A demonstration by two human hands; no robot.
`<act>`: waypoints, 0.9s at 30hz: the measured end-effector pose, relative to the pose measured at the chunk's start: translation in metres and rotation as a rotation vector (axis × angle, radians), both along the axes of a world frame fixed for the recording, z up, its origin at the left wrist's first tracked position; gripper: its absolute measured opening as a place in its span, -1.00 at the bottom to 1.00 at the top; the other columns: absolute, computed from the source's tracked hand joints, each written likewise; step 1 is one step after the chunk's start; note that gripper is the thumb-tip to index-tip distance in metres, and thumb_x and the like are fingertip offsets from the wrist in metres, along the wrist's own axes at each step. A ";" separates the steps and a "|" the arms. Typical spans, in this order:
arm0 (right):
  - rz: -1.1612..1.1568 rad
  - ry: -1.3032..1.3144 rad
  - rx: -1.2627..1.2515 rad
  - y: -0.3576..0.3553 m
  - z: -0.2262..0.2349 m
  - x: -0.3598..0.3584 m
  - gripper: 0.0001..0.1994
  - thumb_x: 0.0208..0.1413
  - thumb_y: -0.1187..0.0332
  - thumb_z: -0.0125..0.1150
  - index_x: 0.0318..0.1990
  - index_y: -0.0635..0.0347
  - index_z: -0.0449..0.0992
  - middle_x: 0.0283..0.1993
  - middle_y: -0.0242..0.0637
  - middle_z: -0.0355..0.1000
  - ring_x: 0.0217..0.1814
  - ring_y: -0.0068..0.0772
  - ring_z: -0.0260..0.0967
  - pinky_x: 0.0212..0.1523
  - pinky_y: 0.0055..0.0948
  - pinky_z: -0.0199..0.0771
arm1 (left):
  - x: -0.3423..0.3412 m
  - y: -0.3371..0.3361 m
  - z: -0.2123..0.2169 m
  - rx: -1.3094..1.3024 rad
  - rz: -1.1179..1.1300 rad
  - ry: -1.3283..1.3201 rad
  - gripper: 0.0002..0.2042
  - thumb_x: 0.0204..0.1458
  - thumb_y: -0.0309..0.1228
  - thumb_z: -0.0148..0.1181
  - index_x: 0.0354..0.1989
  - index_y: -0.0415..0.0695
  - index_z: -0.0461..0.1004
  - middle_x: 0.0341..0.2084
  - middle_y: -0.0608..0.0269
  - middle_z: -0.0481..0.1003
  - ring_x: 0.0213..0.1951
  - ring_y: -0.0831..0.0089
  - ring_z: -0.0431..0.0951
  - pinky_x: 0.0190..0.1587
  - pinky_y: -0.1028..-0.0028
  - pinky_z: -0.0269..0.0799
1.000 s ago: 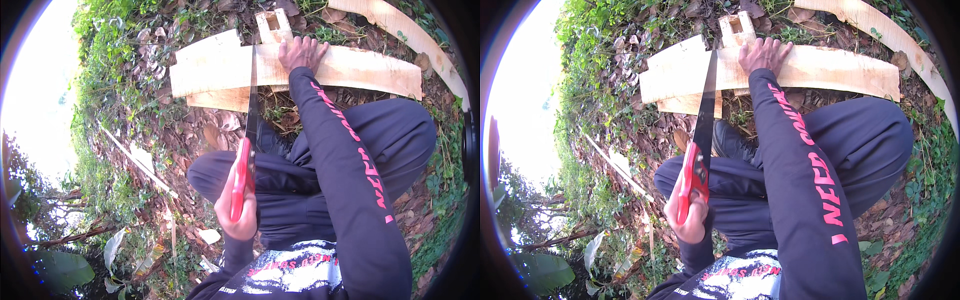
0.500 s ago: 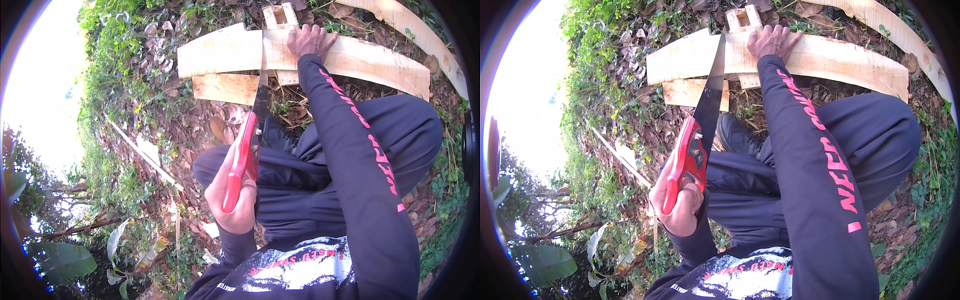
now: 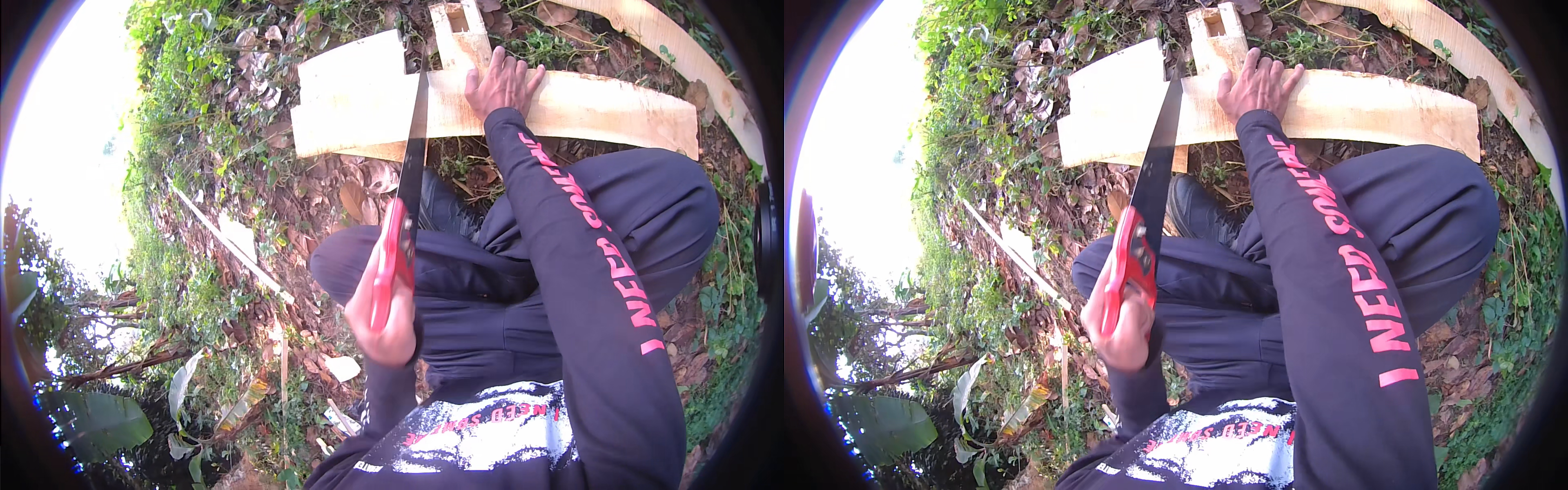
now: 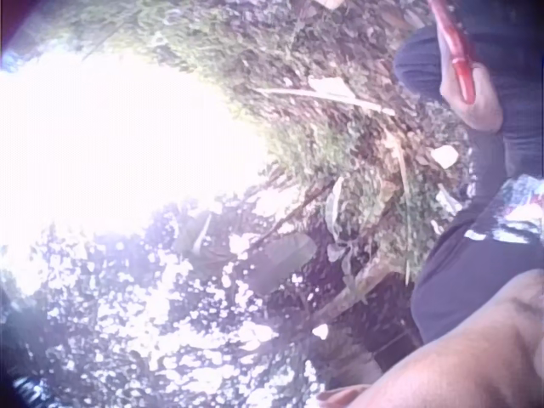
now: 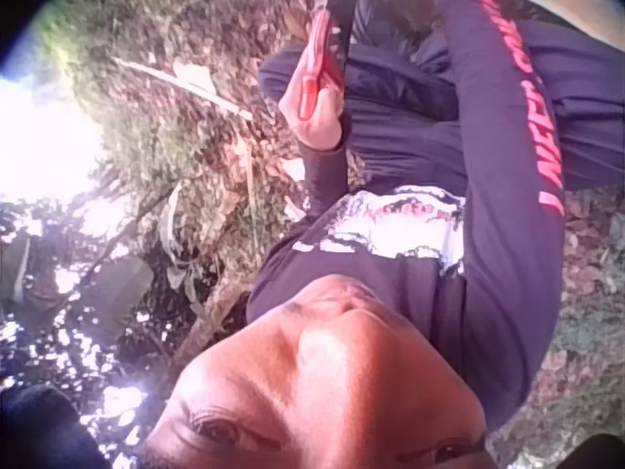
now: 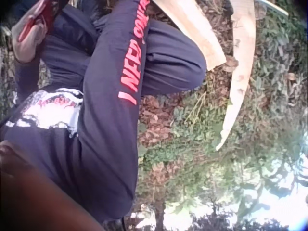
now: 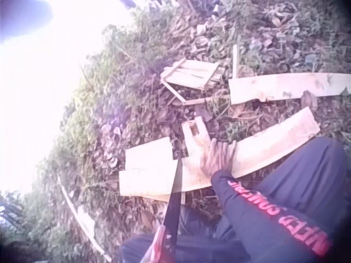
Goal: The person sits on the ground and uses a red hand saw to cut a wooden plank resting on a small wooden frame. The person repeatedly saws back and forth along the plank, adjusting the wood's position as needed.
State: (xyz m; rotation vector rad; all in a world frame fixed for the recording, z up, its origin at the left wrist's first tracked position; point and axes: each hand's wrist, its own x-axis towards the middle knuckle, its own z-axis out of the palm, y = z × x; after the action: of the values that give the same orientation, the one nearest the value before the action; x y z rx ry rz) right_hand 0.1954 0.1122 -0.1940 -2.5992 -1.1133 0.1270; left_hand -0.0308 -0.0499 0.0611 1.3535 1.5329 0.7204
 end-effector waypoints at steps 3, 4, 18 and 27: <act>-0.031 0.058 -0.003 0.001 0.004 0.003 -0.25 0.17 -0.09 -0.03 0.38 0.27 0.23 0.17 -0.03 0.43 0.37 -0.06 0.22 0.54 0.28 -0.43 | 0.010 0.014 -0.012 -0.007 -0.034 -0.061 -0.41 -0.03 -0.72 -0.09 0.29 -0.42 0.35 -0.23 0.21 0.53 -0.35 0.66 0.42 -0.28 0.64 0.38; -0.030 0.042 -0.003 -0.001 0.000 0.004 -0.25 0.17 -0.09 -0.03 0.38 0.28 0.23 0.17 -0.03 0.44 0.37 -0.06 0.22 0.54 0.28 -0.43 | 0.010 0.007 -0.002 -0.022 -0.031 -0.058 -0.39 -0.06 -0.73 -0.12 0.29 -0.46 0.33 -0.12 0.09 0.53 -0.21 0.55 0.47 -0.14 0.58 0.40; -0.036 0.020 0.009 0.006 -0.001 0.007 -0.22 0.18 -0.10 -0.05 0.41 0.31 0.20 0.19 -0.06 0.44 0.39 -0.10 0.20 0.55 0.24 -0.46 | 0.014 0.008 -0.005 0.057 -0.101 -0.056 -0.42 0.00 -0.71 -0.08 0.31 -0.42 0.32 -0.29 0.27 0.41 -0.35 0.64 0.31 -0.29 0.62 0.16; -0.049 0.003 0.013 0.003 -0.006 0.005 -0.24 0.19 -0.10 -0.04 0.41 0.28 0.21 0.17 -0.11 0.44 0.37 -0.12 0.22 0.54 0.25 -0.45 | 0.029 0.024 -0.022 0.008 -0.076 -0.027 -0.44 0.02 -0.68 -0.07 0.30 -0.45 0.31 0.09 -0.03 0.53 0.02 0.44 0.54 0.11 0.52 0.37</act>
State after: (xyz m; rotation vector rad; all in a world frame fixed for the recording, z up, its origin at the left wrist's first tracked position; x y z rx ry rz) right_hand 0.2003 0.1150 -0.1996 -2.6113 -1.0443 0.1121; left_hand -0.0014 -0.0264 0.0391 1.3944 1.4513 0.6953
